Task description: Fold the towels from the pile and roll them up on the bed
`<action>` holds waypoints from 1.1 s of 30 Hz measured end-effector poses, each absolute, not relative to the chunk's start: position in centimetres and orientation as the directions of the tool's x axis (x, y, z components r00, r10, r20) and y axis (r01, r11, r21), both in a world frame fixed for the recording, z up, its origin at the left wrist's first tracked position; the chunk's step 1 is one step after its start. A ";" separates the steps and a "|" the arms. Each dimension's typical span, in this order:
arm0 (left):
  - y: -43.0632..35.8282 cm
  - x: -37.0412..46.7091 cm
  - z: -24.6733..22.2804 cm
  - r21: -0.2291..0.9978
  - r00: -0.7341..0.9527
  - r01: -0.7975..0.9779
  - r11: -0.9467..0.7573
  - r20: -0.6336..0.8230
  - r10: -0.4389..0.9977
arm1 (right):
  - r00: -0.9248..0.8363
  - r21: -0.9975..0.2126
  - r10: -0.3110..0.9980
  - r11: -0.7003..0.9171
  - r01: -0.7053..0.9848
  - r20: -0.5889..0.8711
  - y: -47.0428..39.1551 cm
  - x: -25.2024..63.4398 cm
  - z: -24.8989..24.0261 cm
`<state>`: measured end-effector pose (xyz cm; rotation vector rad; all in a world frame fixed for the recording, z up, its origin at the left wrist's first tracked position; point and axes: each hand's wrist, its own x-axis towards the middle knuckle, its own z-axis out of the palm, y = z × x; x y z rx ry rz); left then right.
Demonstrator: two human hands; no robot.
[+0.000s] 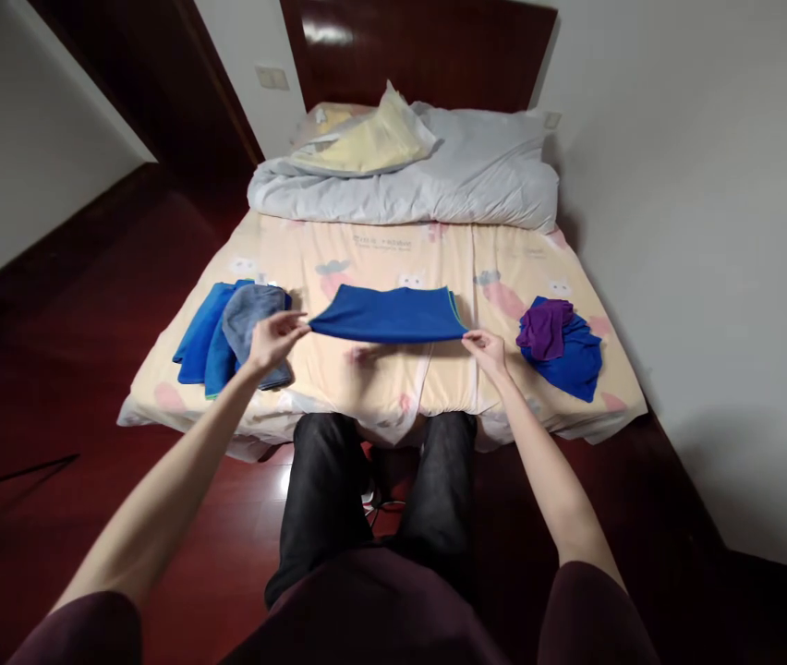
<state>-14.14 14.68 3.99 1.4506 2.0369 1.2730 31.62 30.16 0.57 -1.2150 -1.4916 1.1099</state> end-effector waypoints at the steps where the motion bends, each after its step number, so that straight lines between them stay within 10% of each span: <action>1: 13.6 -13.4 1.9 0.810 -0.432 0.570 0.134 0.157 0.888 | -0.138 -0.974 0.990 0.060 0.217 0.030 28.9 31.8 -1.2; 10: 8.5 -10.1 -10.2 0.842 -0.465 0.084 0.534 -0.441 0.768 | -0.038 -0.905 0.948 -0.288 0.314 -0.315 23.5 32.0 -8.8; 33: 8.2 -12.2 -8.5 0.829 -0.284 0.082 0.554 -0.513 0.810 | -0.035 -0.867 0.891 -0.429 0.253 -0.452 22.0 35.5 -8.9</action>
